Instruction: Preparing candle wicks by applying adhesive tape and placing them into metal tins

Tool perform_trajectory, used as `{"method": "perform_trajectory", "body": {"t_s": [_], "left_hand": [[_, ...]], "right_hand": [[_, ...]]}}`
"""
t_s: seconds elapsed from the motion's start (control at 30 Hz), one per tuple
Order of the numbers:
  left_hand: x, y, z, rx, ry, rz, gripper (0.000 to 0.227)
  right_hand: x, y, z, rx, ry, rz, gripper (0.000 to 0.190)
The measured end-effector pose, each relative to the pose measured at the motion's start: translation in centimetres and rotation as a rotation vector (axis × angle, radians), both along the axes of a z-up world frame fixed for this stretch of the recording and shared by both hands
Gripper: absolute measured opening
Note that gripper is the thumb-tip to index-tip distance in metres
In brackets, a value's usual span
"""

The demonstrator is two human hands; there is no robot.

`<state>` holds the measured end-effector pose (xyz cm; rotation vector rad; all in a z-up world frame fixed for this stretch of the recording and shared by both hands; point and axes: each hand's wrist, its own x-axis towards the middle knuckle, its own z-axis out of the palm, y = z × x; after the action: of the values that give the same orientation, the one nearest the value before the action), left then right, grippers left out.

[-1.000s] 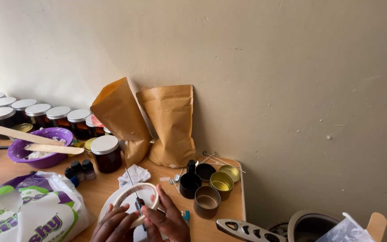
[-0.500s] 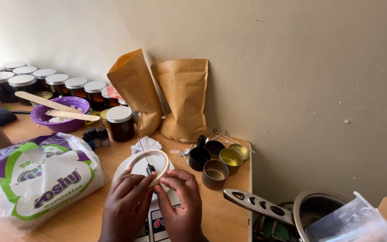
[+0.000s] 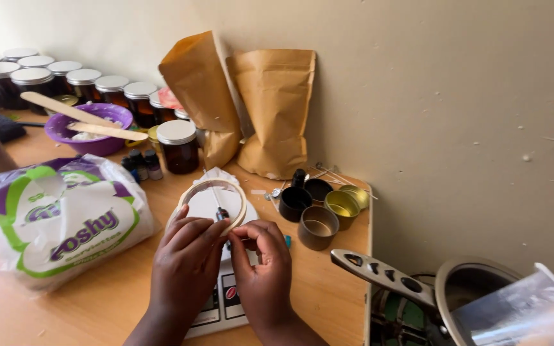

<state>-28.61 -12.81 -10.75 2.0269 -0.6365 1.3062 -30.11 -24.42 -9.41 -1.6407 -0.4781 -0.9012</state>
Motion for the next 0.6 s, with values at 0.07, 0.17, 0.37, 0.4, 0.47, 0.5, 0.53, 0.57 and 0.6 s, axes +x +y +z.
{"method": "perform_trajectory", "body": {"t_s": [0.07, 0.17, 0.37, 0.4, 0.47, 0.5, 0.53, 0.57, 0.6], "left_hand": [[0.2, 0.1, -0.2, -0.005, 0.003, 0.006, 0.016], [0.4, 0.4, -0.5, -0.006, 0.026, 0.001, 0.016], [0.5, 0.5, -0.4, -0.028, 0.052, -0.038, 0.014], [0.5, 0.5, -0.4, -0.038, 0.054, -0.046, 0.014], [0.4, 0.5, -0.4, -0.033, 0.072, -0.028, 0.016], [0.5, 0.4, -0.4, -0.034, 0.085, -0.012, 0.018], [0.4, 0.6, -0.3, -0.029, 0.083, -0.014, 0.018], [0.5, 0.5, -0.3, -0.036, 0.084, -0.022, 0.019], [0.5, 0.4, -0.3, -0.044, 0.085, -0.03, 0.021]], "right_hand": [[0.4, -0.1, -0.3, -0.039, 0.008, 0.02, 0.004], [0.2, 0.0, -0.2, -0.088, 0.009, 0.013, 0.003], [0.9, 0.0, -1.4, 0.058, 0.125, 0.057, 0.019], [0.9, 0.0, -1.4, 0.049, 0.127, 0.047, 0.019], [0.9, 0.0, -1.4, 0.044, 0.141, 0.031, 0.016], [1.0, 0.0, -1.3, 0.033, 0.15, 0.013, 0.014], [0.9, 0.2, -1.0, 0.039, 0.147, 0.01, 0.014], [0.7, 0.1, -0.7, -0.004, 0.107, 0.006, 0.01], [0.6, 0.0, -0.3, -0.048, 0.066, 0.002, 0.006]]}}
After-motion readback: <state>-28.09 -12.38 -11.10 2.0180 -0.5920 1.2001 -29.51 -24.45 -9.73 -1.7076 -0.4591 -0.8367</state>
